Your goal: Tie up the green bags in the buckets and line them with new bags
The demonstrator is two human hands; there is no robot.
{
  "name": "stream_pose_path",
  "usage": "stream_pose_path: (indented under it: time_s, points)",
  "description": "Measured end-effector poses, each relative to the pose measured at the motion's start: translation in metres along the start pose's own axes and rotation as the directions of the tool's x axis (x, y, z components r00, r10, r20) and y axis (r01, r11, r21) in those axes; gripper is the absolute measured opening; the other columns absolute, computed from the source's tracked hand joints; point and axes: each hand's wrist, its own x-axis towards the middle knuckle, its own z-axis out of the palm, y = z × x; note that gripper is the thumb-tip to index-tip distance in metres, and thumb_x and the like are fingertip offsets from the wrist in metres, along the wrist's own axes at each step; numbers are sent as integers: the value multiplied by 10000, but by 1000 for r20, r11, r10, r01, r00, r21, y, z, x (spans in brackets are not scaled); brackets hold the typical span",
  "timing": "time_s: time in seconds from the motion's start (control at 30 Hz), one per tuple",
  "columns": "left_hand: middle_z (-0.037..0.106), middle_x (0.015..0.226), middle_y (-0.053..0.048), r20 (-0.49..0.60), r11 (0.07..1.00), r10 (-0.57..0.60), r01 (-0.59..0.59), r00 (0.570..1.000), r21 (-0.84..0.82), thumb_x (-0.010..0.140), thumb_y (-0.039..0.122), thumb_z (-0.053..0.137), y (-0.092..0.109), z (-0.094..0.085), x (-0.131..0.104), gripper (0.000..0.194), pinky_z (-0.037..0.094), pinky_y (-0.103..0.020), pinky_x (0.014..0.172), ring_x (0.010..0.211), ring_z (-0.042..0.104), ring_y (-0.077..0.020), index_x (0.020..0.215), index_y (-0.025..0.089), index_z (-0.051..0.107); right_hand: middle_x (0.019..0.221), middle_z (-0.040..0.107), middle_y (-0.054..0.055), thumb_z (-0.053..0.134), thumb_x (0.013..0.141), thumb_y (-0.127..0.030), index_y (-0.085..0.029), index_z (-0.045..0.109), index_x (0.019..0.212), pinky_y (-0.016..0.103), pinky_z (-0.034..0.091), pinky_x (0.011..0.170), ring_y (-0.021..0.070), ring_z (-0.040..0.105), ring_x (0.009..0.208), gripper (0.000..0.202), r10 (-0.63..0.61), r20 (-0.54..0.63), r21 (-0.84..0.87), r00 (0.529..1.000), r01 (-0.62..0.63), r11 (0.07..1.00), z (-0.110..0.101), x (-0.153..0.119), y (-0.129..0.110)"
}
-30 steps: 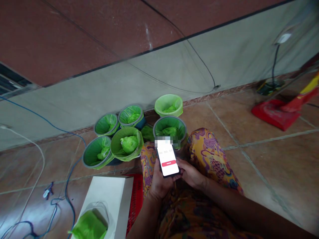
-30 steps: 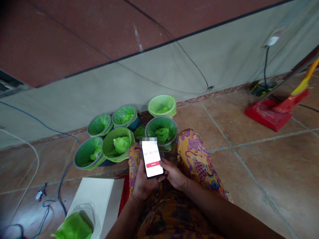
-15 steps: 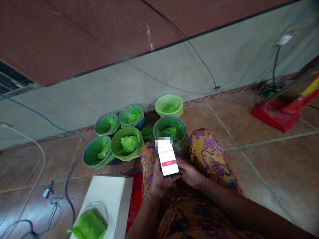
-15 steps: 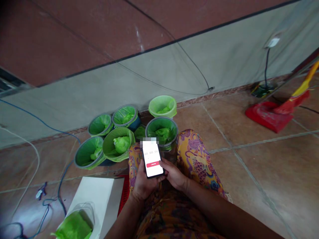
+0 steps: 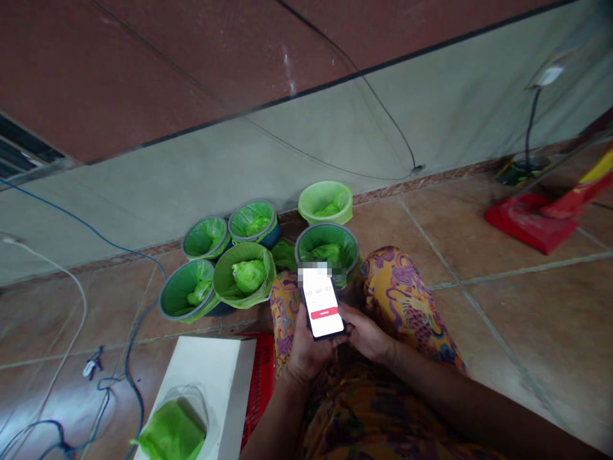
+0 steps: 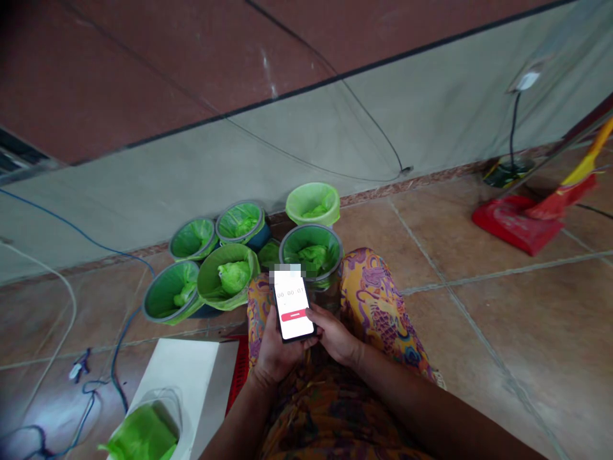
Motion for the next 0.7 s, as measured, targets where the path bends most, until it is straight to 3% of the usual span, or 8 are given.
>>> stream_pose_path:
  time_s: [0.13, 0.37, 0.7]
  points:
    - [735, 1047, -109, -31, 999, 31, -32, 999, -26, 838, 560, 606, -1, 0, 0, 587, 566, -421, 775, 926, 687, -291, 1341, 270, 524, 1193, 731, 56, 733, 787, -492, -236, 722, 1158, 430, 449, 1034, 253, 664, 1100, 451, -17, 8, -6, 1000, 17, 1000, 1, 0, -1]
    - [727, 1013, -105, 4, 995, 25, -24, 1000, -92, 812, 661, 586, -1, 2, 1, 661, 566, -390, 712, 838, 681, -257, 1308, 230, 517, 1177, 738, 53, 726, 794, -499, -241, 722, 1163, 434, 451, 1023, 248, 671, 1081, 450, -8, 15, 3, 1000, 8, 1000, -2, 1, 2]
    - [727, 1049, -84, 9, 995, 24, -23, 1000, -96, 885, 629, 496, -1, 1, 0, 563, 558, -409, 742, 840, 689, -249, 1299, 251, 533, 1184, 735, 47, 738, 784, -490, -243, 723, 1160, 419, 454, 1028, 250, 660, 1105, 449, -28, 9, 2, 1000, 28, 1000, -2, 1, 1]
